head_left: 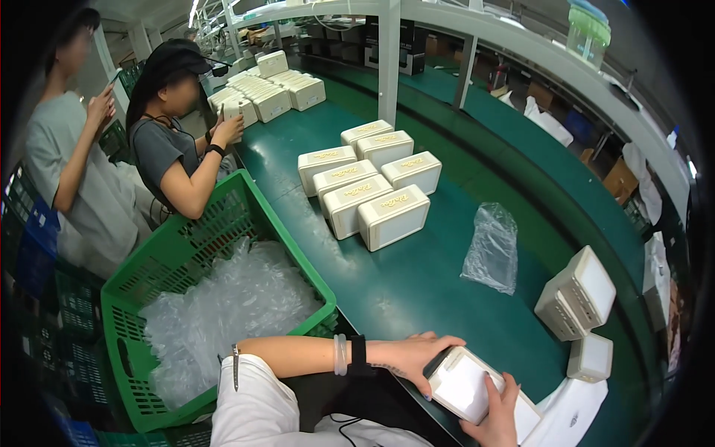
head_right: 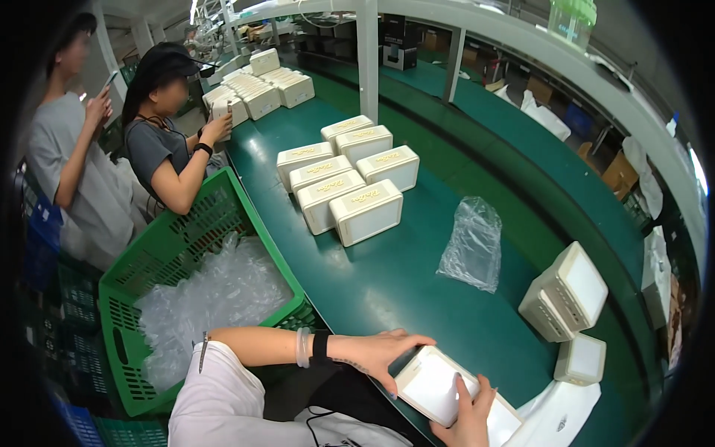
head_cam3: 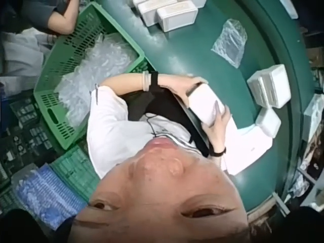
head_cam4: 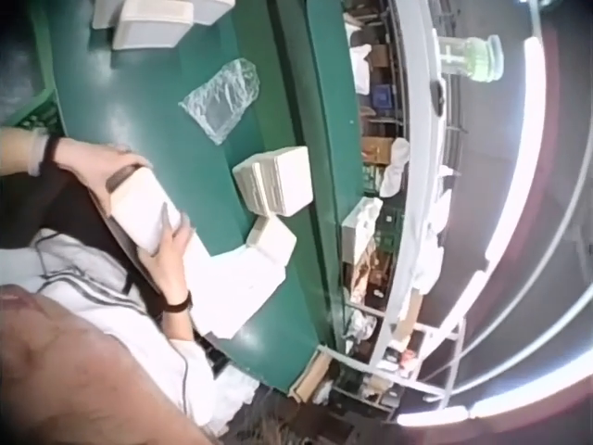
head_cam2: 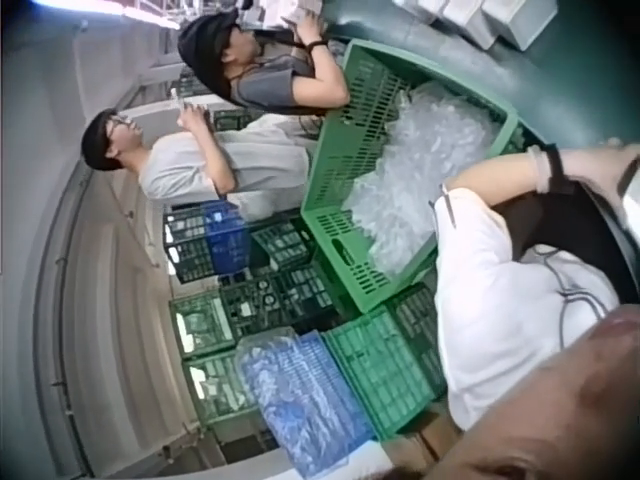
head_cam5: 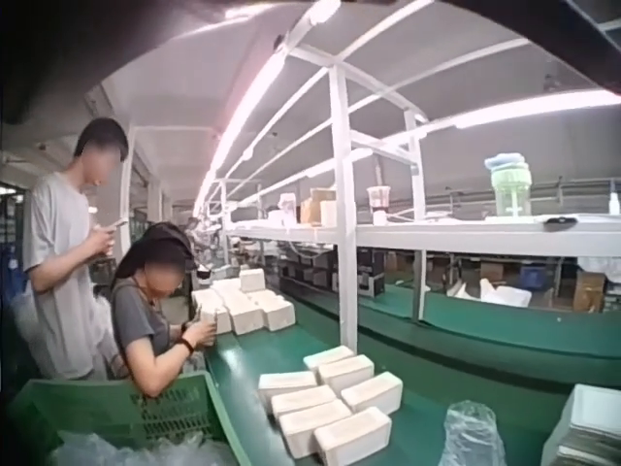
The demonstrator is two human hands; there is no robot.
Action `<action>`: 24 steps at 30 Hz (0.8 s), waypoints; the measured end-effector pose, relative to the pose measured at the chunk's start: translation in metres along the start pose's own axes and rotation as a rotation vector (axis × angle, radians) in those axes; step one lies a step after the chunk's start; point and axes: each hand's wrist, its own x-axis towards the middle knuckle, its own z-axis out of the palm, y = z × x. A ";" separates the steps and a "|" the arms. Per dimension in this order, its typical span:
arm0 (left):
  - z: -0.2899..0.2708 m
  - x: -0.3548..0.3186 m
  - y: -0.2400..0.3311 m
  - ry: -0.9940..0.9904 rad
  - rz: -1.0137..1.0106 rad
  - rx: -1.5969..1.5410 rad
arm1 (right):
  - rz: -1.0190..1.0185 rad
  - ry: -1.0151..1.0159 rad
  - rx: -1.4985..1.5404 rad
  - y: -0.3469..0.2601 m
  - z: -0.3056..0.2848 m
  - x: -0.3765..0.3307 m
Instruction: The person packages electronic devices by fitting plastic covers onto their screens and placing the assembled units into a green crate. This process is repeated as the person moves stacks of devices and bags of covers to clear the work area.
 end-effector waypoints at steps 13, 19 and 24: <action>0.040 0.001 -0.013 0.444 -0.113 -0.745 | -0.170 0.563 0.192 -0.069 0.001 -0.014; 0.022 -0.016 -0.002 0.510 -0.101 -0.697 | -0.003 0.477 0.463 -0.057 0.004 -0.011; 0.024 -0.018 0.000 0.502 0.043 -0.733 | 0.278 0.038 1.114 -0.045 -0.012 -0.018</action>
